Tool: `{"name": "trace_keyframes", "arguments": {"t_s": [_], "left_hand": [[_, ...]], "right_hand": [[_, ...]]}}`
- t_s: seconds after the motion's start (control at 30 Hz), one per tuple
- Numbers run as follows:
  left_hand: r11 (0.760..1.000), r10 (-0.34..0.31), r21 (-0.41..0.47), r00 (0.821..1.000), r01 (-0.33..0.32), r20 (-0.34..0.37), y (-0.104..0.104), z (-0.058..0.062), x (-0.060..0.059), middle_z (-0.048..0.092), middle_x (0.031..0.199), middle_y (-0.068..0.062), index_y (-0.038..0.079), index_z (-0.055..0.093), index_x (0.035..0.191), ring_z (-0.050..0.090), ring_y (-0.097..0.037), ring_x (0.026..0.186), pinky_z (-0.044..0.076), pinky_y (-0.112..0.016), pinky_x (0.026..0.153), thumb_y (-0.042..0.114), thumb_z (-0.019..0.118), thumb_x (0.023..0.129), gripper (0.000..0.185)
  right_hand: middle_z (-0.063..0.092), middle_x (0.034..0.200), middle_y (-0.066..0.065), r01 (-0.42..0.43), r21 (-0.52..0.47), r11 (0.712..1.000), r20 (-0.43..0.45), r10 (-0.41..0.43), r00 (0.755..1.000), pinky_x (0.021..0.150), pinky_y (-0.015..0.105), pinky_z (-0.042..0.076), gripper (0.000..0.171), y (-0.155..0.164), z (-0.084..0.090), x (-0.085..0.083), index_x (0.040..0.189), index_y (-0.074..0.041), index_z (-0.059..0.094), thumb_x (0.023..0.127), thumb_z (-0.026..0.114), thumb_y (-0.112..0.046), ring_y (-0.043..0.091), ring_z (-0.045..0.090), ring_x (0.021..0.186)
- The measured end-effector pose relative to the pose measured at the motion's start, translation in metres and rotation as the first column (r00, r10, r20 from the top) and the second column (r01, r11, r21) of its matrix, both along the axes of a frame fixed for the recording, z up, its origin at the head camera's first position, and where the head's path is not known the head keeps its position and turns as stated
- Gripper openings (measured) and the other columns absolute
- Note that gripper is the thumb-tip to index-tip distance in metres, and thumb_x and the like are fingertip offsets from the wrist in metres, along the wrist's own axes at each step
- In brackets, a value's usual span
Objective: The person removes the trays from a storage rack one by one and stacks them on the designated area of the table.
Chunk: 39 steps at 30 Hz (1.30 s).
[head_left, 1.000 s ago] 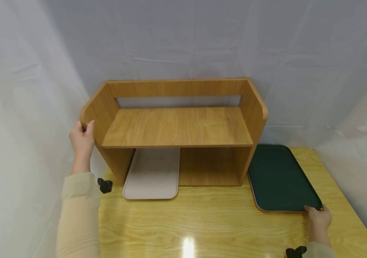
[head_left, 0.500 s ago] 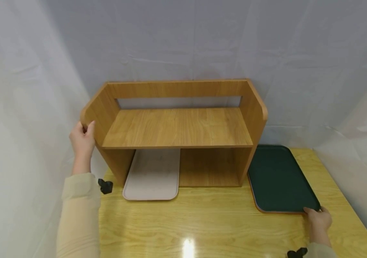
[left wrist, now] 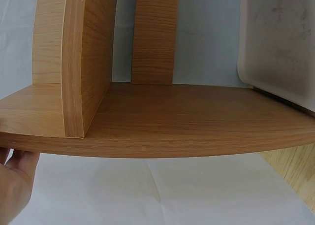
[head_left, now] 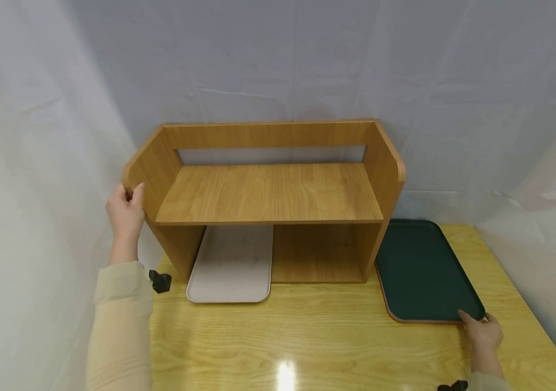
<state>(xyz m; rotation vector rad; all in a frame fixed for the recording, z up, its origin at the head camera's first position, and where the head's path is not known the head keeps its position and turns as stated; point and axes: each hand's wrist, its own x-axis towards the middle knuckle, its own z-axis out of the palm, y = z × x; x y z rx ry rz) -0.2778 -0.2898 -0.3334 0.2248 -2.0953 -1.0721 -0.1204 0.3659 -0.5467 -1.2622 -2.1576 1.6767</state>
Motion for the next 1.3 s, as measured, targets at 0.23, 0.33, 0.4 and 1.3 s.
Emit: {"name": "trace_keyframes", "arguments": {"t_s": [0.23,0.33,0.4,1.3], "left_hand": [[1.000,0.002,0.009,1.000,-0.002,-0.011,0.000,0.000,-0.001,0.038,0.063,-0.003,0.003,0.041,0.069,0.034,-0.010,0.056,0.027,-0.021,0.048,0.023,0.054,0.087,0.031],[1.000,0.001,0.022,1.000,-0.001,-0.003,-0.001,0.000,-0.001,0.039,0.063,-0.002,0.003,0.041,0.069,0.035,-0.009,0.056,0.027,-0.020,0.048,0.023,0.055,0.087,0.030],[1.000,0.001,0.025,1.000,-0.001,0.001,-0.001,0.000,-0.001,0.039,0.063,-0.002,0.003,0.041,0.069,0.035,-0.009,0.056,0.027,-0.020,0.048,0.024,0.055,0.087,0.030],[0.951,-0.079,0.307,0.976,0.013,0.203,0.001,0.014,0.008,0.034,0.052,0.005,0.004,0.041,0.063,0.032,-0.009,0.050,0.027,-0.020,0.041,0.032,0.057,0.084,0.039]], "right_hand": [[0.016,0.134,0.036,-0.071,0.214,0.974,-0.100,0.095,0.990,0.097,0.049,0.023,0.077,-0.011,0.011,0.006,0.136,0.007,0.009,0.085,0.052,-0.031,0.046,0.019,0.122],[0.018,0.133,0.035,-0.104,0.239,0.965,-0.149,0.142,0.979,0.096,0.050,0.025,0.074,-0.019,0.020,0.007,0.136,0.008,0.011,0.086,0.051,-0.029,0.046,0.022,0.121],[0.021,0.133,0.034,-0.126,0.249,0.960,-0.162,0.169,0.972,0.095,0.051,0.026,0.073,-0.026,0.025,0.007,0.136,0.006,0.012,0.086,0.052,-0.030,0.045,0.023,0.121],[0.040,0.122,0.024,-0.587,0.355,0.728,-0.336,0.685,0.647,0.086,0.043,0.039,0.059,-0.119,0.023,-0.021,0.131,0.004,0.032,0.082,0.062,-0.012,0.034,0.040,0.109]]}}
